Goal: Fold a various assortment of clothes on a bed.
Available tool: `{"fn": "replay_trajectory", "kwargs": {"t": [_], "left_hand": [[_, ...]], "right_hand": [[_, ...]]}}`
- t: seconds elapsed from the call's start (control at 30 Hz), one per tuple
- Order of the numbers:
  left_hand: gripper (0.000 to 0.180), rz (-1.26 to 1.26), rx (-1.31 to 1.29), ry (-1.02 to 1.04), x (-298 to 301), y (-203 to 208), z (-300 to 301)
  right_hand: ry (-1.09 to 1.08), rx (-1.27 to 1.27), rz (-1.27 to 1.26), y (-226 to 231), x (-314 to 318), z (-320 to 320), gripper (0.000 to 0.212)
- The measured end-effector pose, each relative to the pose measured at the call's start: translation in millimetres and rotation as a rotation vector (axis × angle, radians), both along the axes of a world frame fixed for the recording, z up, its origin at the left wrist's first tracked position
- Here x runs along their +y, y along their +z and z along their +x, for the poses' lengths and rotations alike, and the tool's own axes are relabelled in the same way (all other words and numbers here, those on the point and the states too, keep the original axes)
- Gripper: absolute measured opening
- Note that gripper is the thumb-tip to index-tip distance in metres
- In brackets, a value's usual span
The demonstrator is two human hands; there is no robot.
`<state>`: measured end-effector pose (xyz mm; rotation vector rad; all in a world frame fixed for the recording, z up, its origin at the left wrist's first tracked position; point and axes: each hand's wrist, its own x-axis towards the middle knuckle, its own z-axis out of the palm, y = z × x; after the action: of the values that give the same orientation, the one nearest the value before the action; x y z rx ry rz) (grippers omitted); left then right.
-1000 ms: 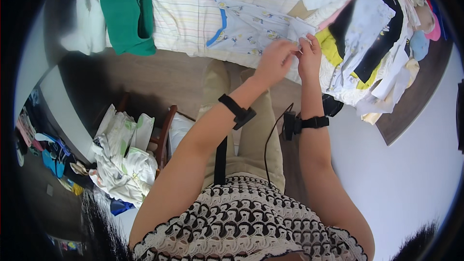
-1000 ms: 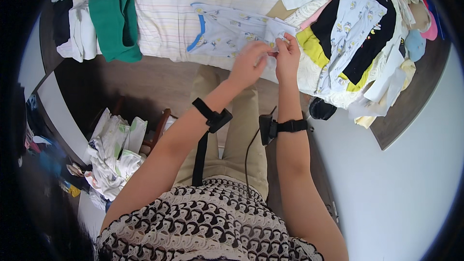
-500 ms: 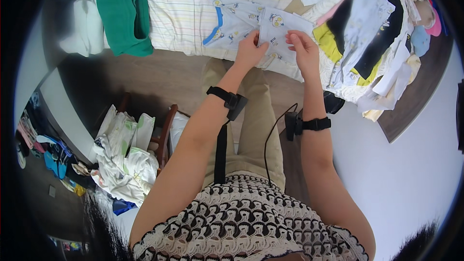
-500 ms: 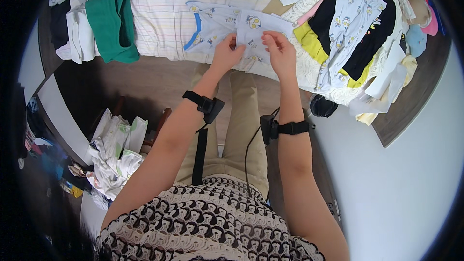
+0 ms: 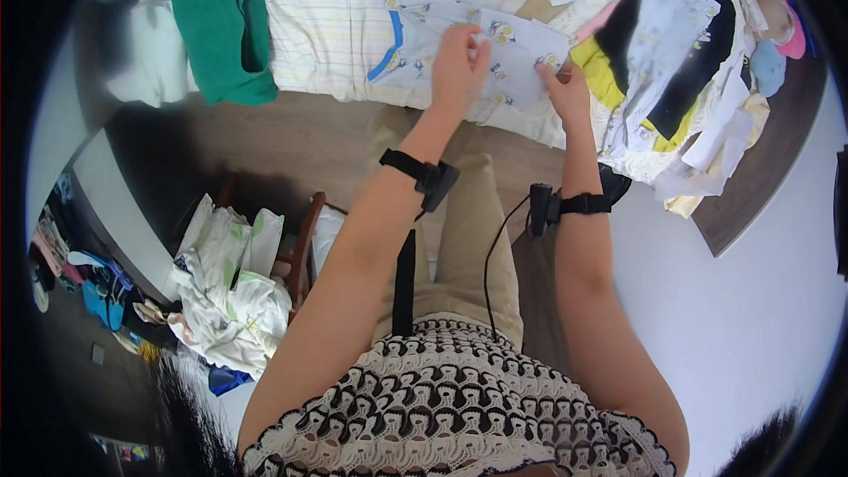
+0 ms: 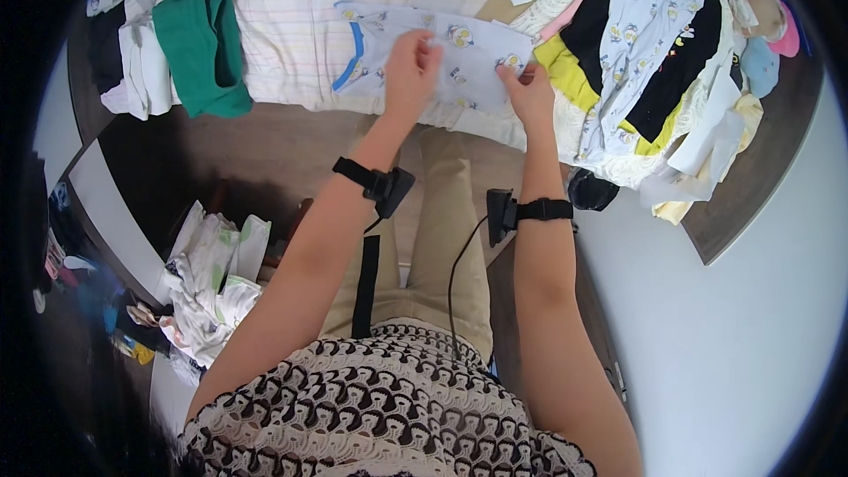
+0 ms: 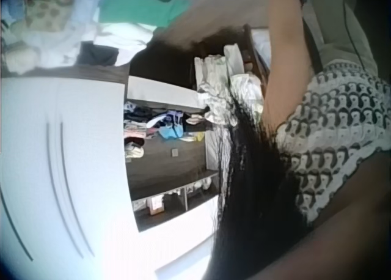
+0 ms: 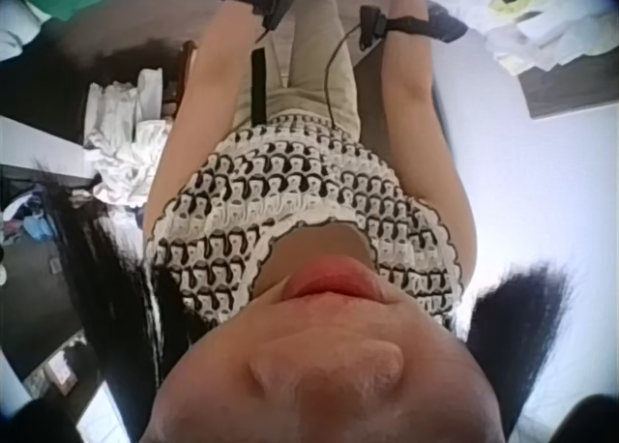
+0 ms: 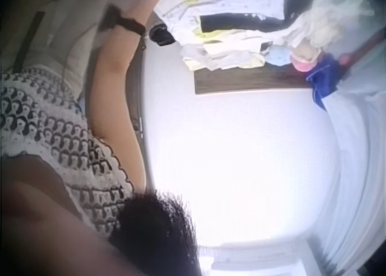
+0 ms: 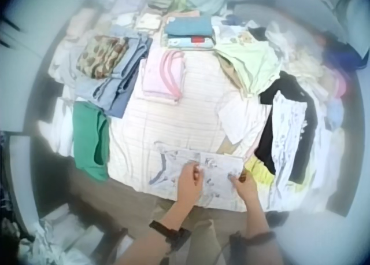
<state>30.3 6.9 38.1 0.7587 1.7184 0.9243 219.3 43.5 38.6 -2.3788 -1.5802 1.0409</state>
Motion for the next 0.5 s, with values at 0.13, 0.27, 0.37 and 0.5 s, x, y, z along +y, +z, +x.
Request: {"fn": "replay_trajectory", "kwargs": {"t": [0.13,0.27,0.37,0.5], "left_hand": [[0.044,0.109,0.103,-0.117,-21.7,-25.1,20.6],[0.054,0.13,-0.112,-0.203,-20.6,-15.8,13.3],[0.053,-0.081,-0.685,-0.045,-18.8,0.9,-23.9],[0.038,-0.173,-0.756,0.261,-25.7,0.0,-85.9]], "right_hand": [[-0.067,0.355,-0.055,-5.6,-8.1,-8.8,0.024],[-0.114,0.565,-0.04,26.2,-15.5,-51.2,0.018],[0.121,0.363,0.011,52.7,-22.5,-106.6,0.018],[0.2,0.614,-0.066,55.1,-30.8,-161.8,0.021]]}}
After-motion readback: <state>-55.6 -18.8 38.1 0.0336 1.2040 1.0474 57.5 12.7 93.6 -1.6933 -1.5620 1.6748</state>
